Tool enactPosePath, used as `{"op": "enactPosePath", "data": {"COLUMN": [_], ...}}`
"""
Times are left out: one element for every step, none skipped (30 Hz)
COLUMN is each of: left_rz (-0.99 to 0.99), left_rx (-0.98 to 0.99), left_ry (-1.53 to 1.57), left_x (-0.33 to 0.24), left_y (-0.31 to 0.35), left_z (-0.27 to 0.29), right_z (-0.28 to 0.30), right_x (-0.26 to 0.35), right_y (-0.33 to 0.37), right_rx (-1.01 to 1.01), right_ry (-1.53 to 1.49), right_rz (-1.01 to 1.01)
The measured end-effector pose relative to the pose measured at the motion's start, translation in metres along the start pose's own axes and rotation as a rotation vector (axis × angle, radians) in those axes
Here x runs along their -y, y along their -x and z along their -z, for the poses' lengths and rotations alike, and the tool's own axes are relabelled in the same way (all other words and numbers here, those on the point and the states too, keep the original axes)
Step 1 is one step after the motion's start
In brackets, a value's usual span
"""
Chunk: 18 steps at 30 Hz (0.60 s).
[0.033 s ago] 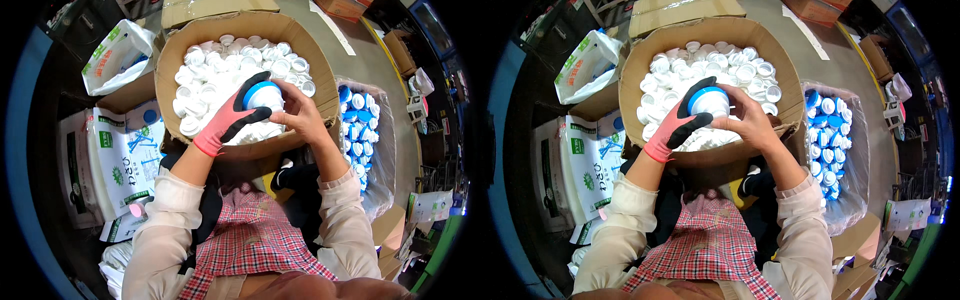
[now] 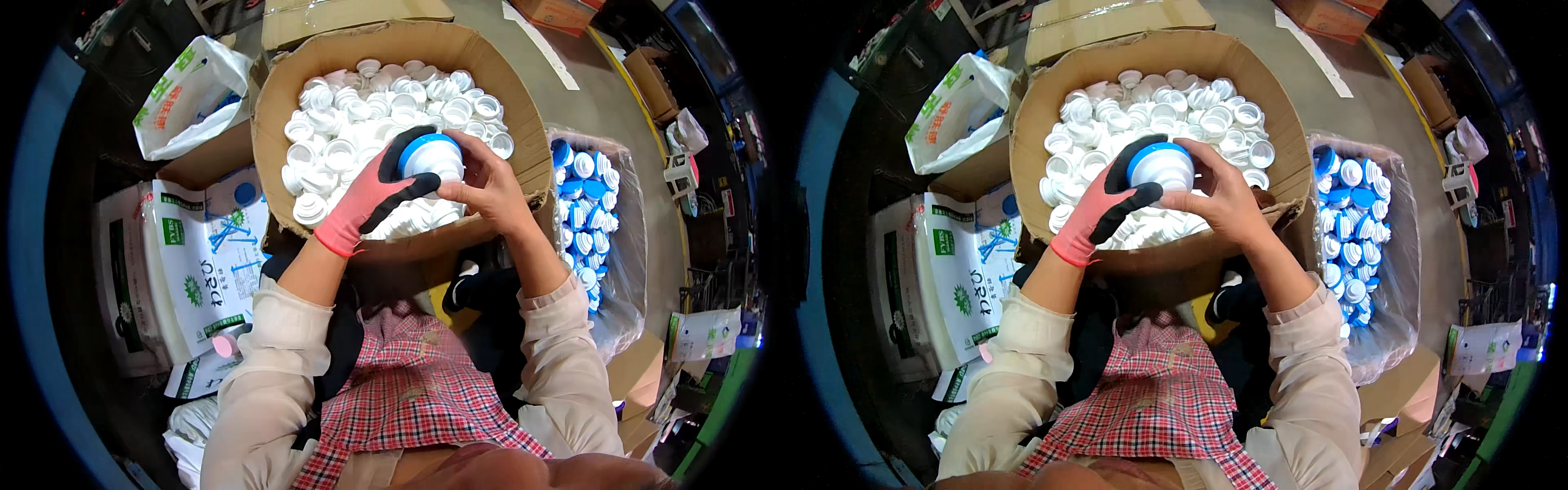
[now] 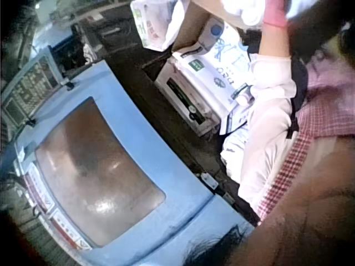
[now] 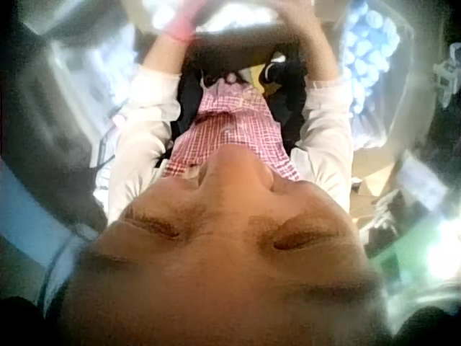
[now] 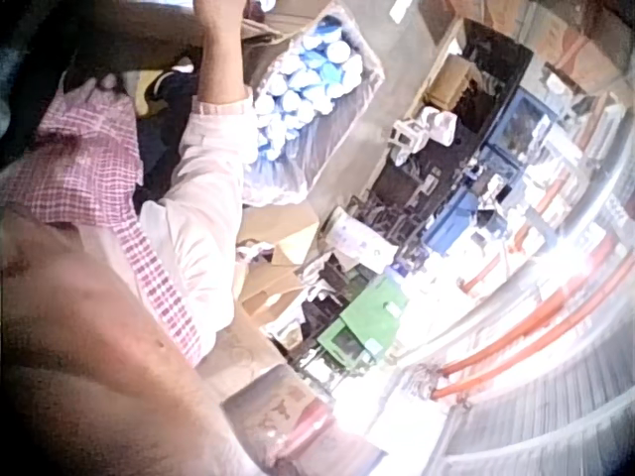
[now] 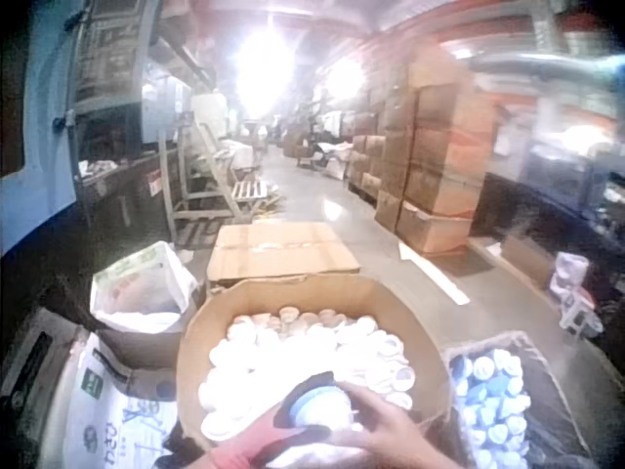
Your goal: The person picks white plastic caps from a cardboard box and blue plastic rings from a nearby container, then presses each ring onto a cap by hand. The assembled units are placed into a clear plastic bin. The person repeats this process continuously.
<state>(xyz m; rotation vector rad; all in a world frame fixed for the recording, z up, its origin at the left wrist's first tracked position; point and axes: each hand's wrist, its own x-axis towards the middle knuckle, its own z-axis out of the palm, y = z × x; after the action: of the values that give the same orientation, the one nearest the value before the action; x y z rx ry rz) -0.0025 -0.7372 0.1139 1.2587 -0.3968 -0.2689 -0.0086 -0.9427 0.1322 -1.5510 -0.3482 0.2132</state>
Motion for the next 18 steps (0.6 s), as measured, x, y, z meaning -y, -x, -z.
{"op": "enactPosePath", "data": {"left_rz": [0.064, 0.063, 0.061, 0.061, 0.054, 0.048, 0.04, -0.001, -0.008, -0.013, -0.018, 0.048, 0.009, 0.021, 0.033, 0.055, 0.067, 0.088], "left_rx": [-0.02, -0.017, -0.014, -0.013, -0.024, -0.034, -0.046, -0.072, -0.076, -0.074, -0.068, -0.096, -0.127, -0.099, -0.066, -0.061, -0.02, 0.019], "left_ry": [-0.018, -0.037, -0.056, -0.074, -0.101, -0.128, -0.155, -0.145, -0.117, -0.087, -0.058, -0.002, -0.032, -0.038, -0.044, 0.002, 0.069, 0.141], "left_x": [0.002, 0.003, 0.003, 0.005, 0.006, 0.009, 0.011, 0.019, 0.023, 0.024, 0.024, 0.021, 0.025, 0.034, 0.04, 0.035, 0.031, 0.029], "left_y": [0.001, 0.001, 0.001, 0.002, 0.003, 0.003, 0.003, 0.004, 0.004, 0.003, 0.001, 0.001, 0.001, -0.002, -0.005, 0.0, 0.001, 0.001], "left_z": [0.003, 0.004, 0.005, 0.005, 0.006, 0.007, 0.008, 0.009, 0.01, 0.008, 0.006, 0.004, 0.002, 0.005, 0.009, 0.006, 0.004, 0.002], "right_z": [0.001, 0.003, 0.005, 0.002, 0.002, 0.002, 0.002, 0.002, 0.002, 0.004, 0.005, 0.005, 0.006, 0.01, 0.014, 0.017, 0.021, 0.031], "right_x": [0.001, 0.003, 0.006, 0.009, 0.007, 0.006, 0.005, 0.004, 0.002, -0.001, 0.0, 0.004, 0.003, 0.0, 0.0, 0.006, 0.015, 0.019], "right_y": [0.0, -0.001, -0.001, 0.0, 0.0, 0.0, 0.0, 0.0, 0.0, 0.002, 0.003, 0.005, 0.004, 0.002, 0.003, 0.007, 0.014, 0.023], "right_rx": [-0.009, -0.018, -0.027, -0.042, -0.045, -0.048, -0.048, -0.053, -0.056, -0.067, -0.081, -0.092, -0.084, -0.09, -0.102, -0.083, -0.073, -0.099], "right_ry": [0.013, 0.025, 0.038, 0.058, 0.069, 0.079, 0.091, 0.121, 0.133, 0.147, 0.161, 0.144, 0.12, 0.102, 0.083, 0.15, 0.222, 0.135], "right_rz": [-0.017, -0.035, -0.053, -0.057, -0.032, -0.006, 0.02, 0.053, 0.064, 0.076, 0.087, 0.091, 0.071, 0.052, 0.034, 0.045, 0.047, -0.01]}}
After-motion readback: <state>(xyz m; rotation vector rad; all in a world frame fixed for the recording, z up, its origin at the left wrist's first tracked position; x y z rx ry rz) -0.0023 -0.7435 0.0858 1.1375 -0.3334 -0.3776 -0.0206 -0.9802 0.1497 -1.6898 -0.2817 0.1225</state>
